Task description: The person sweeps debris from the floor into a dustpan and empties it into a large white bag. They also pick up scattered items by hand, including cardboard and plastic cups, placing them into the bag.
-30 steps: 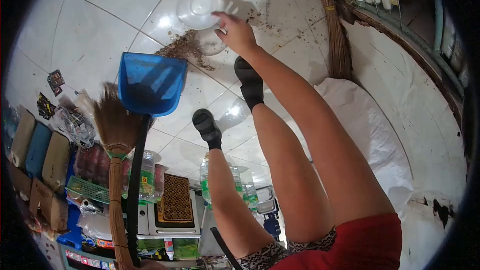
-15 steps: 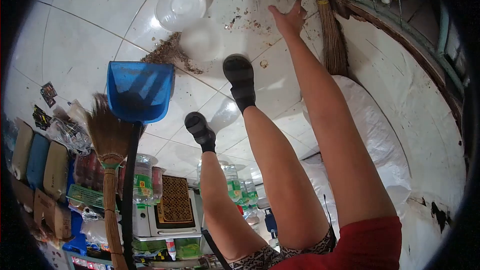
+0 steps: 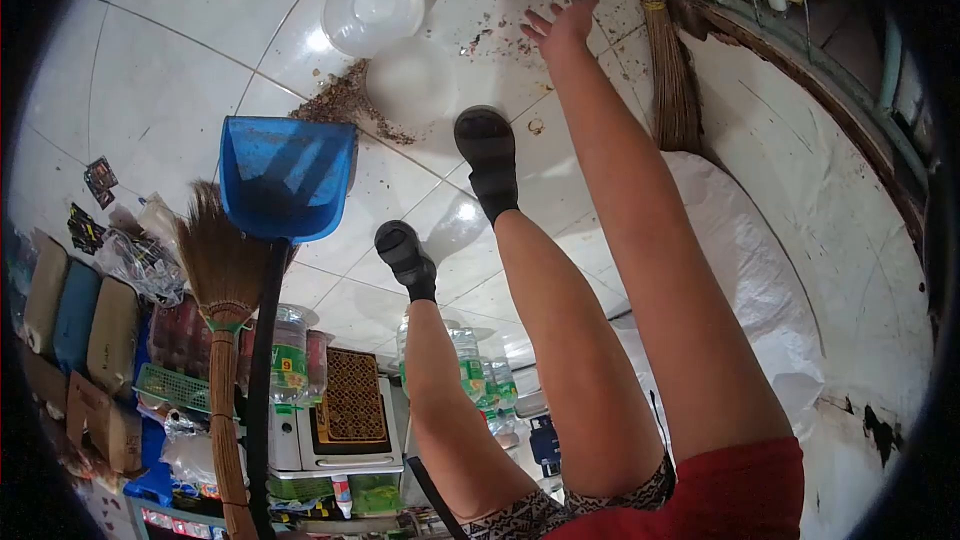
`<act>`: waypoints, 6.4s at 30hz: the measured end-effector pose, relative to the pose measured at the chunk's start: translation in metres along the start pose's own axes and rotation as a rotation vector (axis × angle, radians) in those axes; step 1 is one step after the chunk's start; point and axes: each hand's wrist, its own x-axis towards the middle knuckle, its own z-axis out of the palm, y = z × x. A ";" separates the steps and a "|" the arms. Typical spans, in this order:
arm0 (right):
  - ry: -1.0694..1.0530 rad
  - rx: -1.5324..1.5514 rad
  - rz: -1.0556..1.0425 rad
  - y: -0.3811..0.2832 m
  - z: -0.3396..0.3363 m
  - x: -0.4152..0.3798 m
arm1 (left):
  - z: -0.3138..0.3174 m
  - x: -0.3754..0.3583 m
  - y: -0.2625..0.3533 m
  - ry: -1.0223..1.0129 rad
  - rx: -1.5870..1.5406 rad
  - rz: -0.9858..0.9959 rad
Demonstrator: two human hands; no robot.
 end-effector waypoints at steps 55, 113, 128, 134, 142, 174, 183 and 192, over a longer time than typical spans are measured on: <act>-0.267 -0.878 -0.338 -0.009 -0.063 -0.141 | -0.045 0.093 -0.037 -0.596 0.156 0.379; 1.227 1.894 0.079 0.608 -0.697 -0.855 | -0.802 -0.593 -0.397 -1.987 -1.862 2.926; 1.249 0.677 0.790 0.653 -0.729 -0.766 | -1.021 -0.754 -0.680 -2.056 -1.249 3.628; 1.240 1.547 0.682 0.726 -0.868 -0.793 | -1.067 -0.835 -0.770 -1.767 -1.145 3.711; 1.479 1.296 0.522 0.844 -1.217 -0.899 | -1.154 -0.909 -0.821 -1.976 -1.362 3.368; 0.812 0.658 -0.556 0.549 -2.209 -0.891 | -1.259 -1.215 -1.009 -1.450 -0.925 2.665; 0.899 0.223 -0.425 0.462 -2.356 -0.757 | -1.260 -1.158 -1.043 -1.291 -0.652 2.655; 0.403 0.928 -0.566 0.532 -2.218 -0.771 | -1.257 -1.060 -1.071 -1.194 -0.495 2.297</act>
